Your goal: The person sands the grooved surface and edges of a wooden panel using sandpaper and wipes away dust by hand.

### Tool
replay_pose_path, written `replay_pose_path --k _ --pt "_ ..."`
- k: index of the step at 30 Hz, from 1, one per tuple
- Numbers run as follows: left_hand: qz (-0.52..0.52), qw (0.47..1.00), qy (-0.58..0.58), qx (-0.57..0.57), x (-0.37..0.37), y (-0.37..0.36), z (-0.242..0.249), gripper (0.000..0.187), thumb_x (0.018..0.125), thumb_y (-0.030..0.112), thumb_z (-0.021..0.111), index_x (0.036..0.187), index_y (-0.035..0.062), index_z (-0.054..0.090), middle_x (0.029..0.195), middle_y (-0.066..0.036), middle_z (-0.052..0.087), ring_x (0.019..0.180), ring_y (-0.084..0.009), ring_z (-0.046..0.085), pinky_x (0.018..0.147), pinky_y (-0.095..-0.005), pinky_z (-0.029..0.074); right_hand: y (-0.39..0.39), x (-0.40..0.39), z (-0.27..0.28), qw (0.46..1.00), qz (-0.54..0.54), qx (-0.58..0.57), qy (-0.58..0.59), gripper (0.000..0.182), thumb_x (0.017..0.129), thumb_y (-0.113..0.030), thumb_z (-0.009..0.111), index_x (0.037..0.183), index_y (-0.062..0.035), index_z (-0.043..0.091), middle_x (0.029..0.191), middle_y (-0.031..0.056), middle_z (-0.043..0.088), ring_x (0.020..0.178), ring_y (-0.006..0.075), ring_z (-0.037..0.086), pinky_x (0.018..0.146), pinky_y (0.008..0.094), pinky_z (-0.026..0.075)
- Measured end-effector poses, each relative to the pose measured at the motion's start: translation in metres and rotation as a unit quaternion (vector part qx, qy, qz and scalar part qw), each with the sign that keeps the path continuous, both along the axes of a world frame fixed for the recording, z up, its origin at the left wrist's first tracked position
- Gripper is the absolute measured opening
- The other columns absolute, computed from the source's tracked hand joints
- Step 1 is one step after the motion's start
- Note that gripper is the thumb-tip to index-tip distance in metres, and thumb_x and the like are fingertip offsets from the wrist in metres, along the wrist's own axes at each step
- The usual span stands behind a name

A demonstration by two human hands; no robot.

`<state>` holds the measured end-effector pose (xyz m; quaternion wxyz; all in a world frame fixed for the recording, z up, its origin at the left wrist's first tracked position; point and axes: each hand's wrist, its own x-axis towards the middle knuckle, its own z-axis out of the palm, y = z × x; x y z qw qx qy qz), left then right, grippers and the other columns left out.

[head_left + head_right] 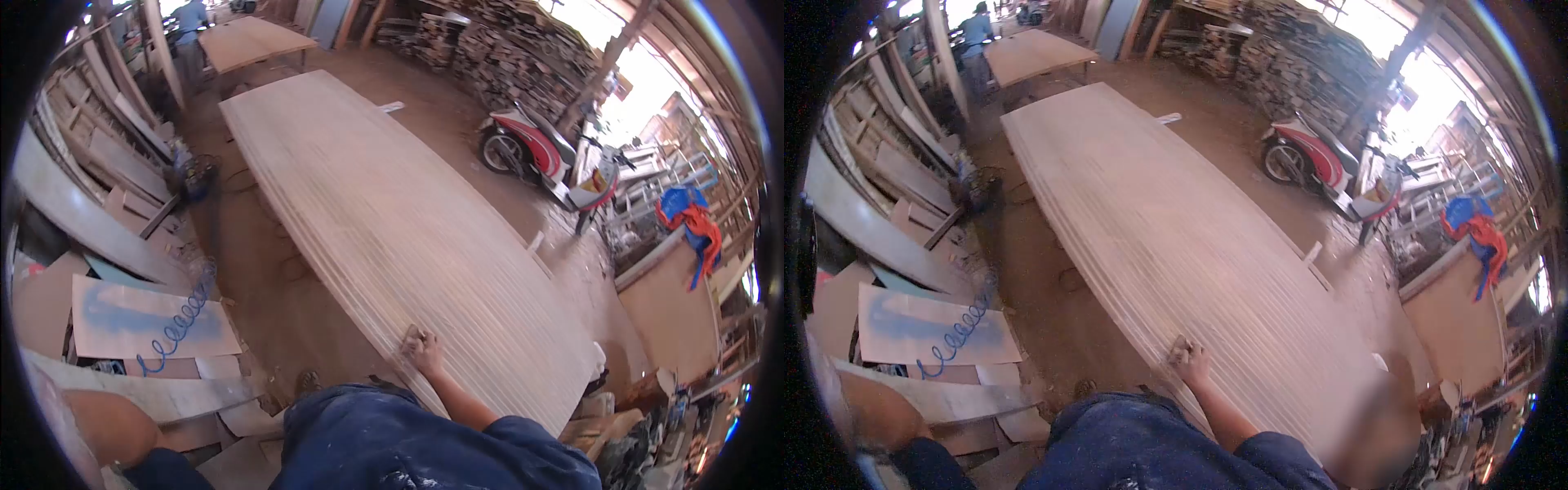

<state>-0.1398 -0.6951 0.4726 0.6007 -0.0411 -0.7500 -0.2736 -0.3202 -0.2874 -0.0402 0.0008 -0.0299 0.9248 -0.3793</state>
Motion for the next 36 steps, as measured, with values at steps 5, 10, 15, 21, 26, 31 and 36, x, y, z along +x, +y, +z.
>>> replay_pose_path --k 5,10,15,21,26,31,36 --pt "-0.003 1.000 0.000 0.016 0.004 0.001 -0.005 0.033 0.087 0.013 0.072 0.118 0.0028 0.071 0.106 -0.005 0.072 0.098 -0.0186 0.062 0.091 -0.0349 0.048 -0.006 0.012 0.021 0.996 0.000 0.081 0.045 0.041 0.095 -0.028 0.064 0.124 -0.0007 0.062 0.120 0.0245 0.065 0.113 0.0431 0.058 0.098 0.0535 0.047" --pt "-0.006 0.999 -0.005 0.034 0.007 -0.001 -0.010 0.034 0.087 0.013 0.072 0.119 0.0029 0.070 0.107 -0.005 0.072 0.099 -0.0189 0.062 0.092 -0.0354 0.048 -0.008 0.014 0.028 0.997 -0.009 0.078 0.016 0.042 0.093 -0.032 0.066 0.124 -0.0035 0.064 0.118 0.0239 0.065 0.113 0.0428 0.057 0.097 0.0523 0.046" --pt "-0.028 0.996 -0.041 0.072 0.006 -0.004 -0.025 0.034 0.087 0.012 0.072 0.120 0.0031 0.070 0.108 -0.005 0.073 0.101 -0.0193 0.062 0.093 -0.0358 0.048 -0.012 0.016 0.022 0.997 -0.002 0.065 0.046 0.048 0.093 -0.038 0.068 0.122 -0.0008 0.063 0.114 0.0235 0.066 0.111 0.0407 0.059 0.098 0.0533 0.045" --pt "-0.039 0.987 -0.076 0.136 0.003 -0.003 -0.044 0.035 0.087 0.012 0.072 0.121 0.0033 0.069 0.109 -0.006 0.073 0.103 -0.0197 0.062 0.094 -0.0363 0.048 0.011 -0.003 -0.018 0.995 0.001 -0.057 -0.085 0.051 0.095 -0.043 0.064 0.124 -0.0005 0.063 0.112 0.0242 0.067 0.117 0.0416 0.057 0.103 0.0536 0.043" --pt "-0.043 0.985 -0.084 0.143 -0.006 0.006 -0.049 0.036 0.088 0.011 0.072 0.123 0.0035 0.069 0.111 -0.006 0.073 0.105 -0.0201 0.063 0.095 -0.0368 0.047 -0.016 0.016 0.049 0.993 -0.024 0.081 -0.086 0.047 0.095 -0.040 0.066 0.122 -0.0016 0.060 0.123 0.0233 0.060 0.117 0.0426 0.053 0.103 0.0539 0.040" --pt "-0.035 0.990 -0.067 0.120 -0.015 0.009 -0.043 0.037 0.088 0.011 0.072 0.124 0.0037 0.069 0.112 -0.006 0.073 0.106 -0.0204 0.063 0.096 -0.0372 0.047 -0.025 0.032 0.027 0.990 -0.083 0.110 -0.027 0.047 0.090 -0.039 0.071 0.116 -0.0014 0.063 0.112 0.0242 0.063 0.110 0.0421 0.056 0.096 0.0525 0.044" --pt "-0.018 0.999 0.006 0.040 -0.035 0.034 -0.021 0.038 0.088 0.010 0.072 0.125 0.0039 0.068 0.113 -0.006 0.073 0.108 -0.0208 0.063 0.098 -0.0376 0.047 -0.017 0.018 0.003 0.985 -0.115 -0.127 -0.024 0.026 0.094 -0.023 0.065 0.107 -0.0011 0.060 0.080 0.0124 0.065 0.071 0.0266 0.063 0.070 0.0428 0.054"
